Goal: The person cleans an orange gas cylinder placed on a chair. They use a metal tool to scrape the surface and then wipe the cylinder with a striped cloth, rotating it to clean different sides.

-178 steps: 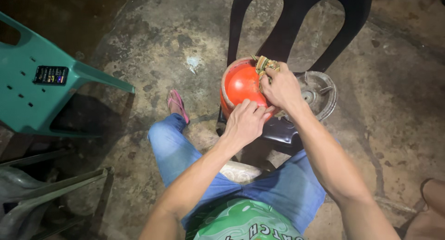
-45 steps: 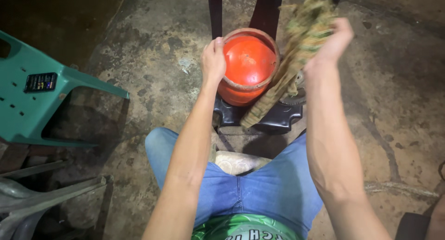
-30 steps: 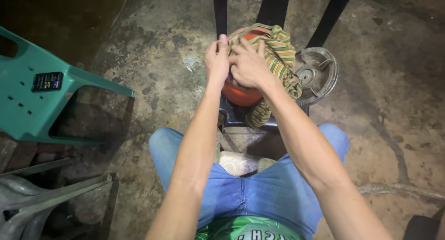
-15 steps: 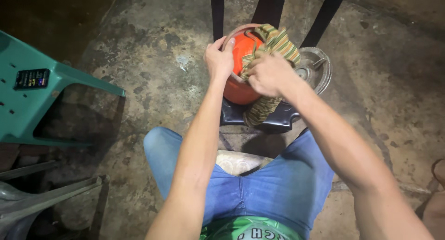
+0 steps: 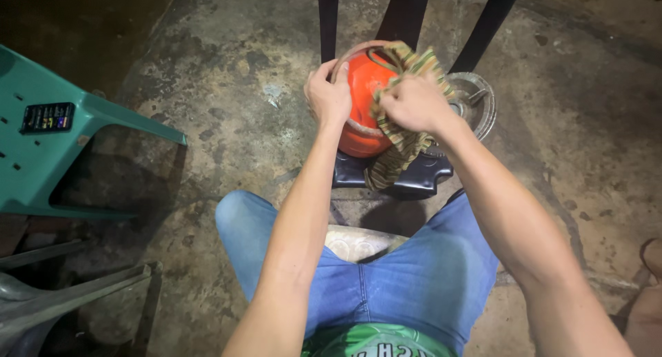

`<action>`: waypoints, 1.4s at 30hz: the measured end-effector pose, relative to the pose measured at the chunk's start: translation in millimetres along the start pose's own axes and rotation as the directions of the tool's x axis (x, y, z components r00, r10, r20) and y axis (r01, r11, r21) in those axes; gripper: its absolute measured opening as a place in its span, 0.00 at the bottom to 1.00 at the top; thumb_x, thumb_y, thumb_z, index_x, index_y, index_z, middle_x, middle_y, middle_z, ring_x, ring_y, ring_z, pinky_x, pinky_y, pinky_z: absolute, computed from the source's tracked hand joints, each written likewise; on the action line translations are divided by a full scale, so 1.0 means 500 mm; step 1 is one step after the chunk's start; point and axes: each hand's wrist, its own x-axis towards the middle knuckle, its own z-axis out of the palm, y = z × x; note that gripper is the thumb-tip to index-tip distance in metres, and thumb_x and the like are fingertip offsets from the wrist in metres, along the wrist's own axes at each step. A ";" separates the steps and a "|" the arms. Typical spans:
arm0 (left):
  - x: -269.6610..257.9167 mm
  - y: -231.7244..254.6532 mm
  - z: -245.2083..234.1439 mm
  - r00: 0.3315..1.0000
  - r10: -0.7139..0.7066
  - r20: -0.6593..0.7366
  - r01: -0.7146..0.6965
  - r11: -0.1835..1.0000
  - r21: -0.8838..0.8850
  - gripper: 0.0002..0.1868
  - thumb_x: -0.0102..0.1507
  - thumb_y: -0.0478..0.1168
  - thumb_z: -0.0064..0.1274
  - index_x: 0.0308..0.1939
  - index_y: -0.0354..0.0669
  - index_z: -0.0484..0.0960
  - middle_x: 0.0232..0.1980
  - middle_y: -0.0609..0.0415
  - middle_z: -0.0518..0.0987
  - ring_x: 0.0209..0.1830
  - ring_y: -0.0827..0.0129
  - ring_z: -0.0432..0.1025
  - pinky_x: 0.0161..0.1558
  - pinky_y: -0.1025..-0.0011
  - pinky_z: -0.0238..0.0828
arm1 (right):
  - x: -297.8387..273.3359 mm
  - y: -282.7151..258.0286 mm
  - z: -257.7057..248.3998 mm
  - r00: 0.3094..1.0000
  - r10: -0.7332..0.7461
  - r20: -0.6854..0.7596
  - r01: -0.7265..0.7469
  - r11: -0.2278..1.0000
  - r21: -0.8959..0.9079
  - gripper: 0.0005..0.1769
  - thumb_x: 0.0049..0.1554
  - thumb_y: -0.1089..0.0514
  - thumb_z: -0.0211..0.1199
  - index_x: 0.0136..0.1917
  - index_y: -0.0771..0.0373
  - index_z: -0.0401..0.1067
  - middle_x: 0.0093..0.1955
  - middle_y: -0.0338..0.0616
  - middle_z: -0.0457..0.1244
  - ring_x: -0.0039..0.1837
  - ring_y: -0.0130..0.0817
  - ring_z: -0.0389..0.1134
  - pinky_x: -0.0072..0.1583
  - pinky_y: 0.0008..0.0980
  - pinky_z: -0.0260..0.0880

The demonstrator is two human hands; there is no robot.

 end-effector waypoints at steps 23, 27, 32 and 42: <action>0.022 -0.019 0.007 1.000 0.029 -0.003 -0.029 1.000 0.010 0.15 0.61 0.50 0.59 0.47 0.50 0.89 0.47 0.49 0.83 0.54 0.52 0.75 0.58 0.58 0.69 | 0.055 -0.007 0.105 0.856 -0.212 -0.471 0.127 0.970 -0.205 0.26 0.64 0.46 0.60 0.59 0.75 0.71 0.59 0.65 0.64 0.60 0.58 0.67 0.60 0.49 0.68; 0.009 -0.009 0.009 0.999 0.020 -0.043 -0.019 0.999 0.033 0.16 0.60 0.51 0.60 0.47 0.51 0.89 0.48 0.50 0.83 0.55 0.50 0.73 0.59 0.56 0.67 | 0.070 -0.051 0.086 0.890 0.170 -0.424 -0.203 0.979 -0.035 0.27 0.66 0.45 0.57 0.60 0.75 0.69 0.59 0.65 0.65 0.60 0.60 0.67 0.61 0.51 0.69; -0.002 0.011 -0.003 1.000 -0.011 -0.022 0.012 0.999 0.039 0.16 0.61 0.51 0.58 0.48 0.52 0.88 0.48 0.51 0.83 0.55 0.49 0.72 0.58 0.56 0.67 | 0.045 -0.092 0.066 0.850 0.457 -0.260 -0.486 0.872 -0.057 0.36 0.63 0.35 0.58 0.59 0.76 0.68 0.55 0.70 0.66 0.57 0.61 0.70 0.57 0.50 0.72; 0.005 0.002 0.012 0.994 0.019 -0.111 -0.017 1.000 0.013 0.16 0.60 0.49 0.60 0.46 0.46 0.88 0.47 0.45 0.83 0.54 0.49 0.75 0.57 0.56 0.68 | 0.065 -0.091 0.092 0.870 0.348 -0.349 -0.357 0.933 0.040 0.42 0.61 0.38 0.60 0.74 0.73 0.58 0.71 0.79 0.51 0.68 0.76 0.53 0.63 0.65 0.60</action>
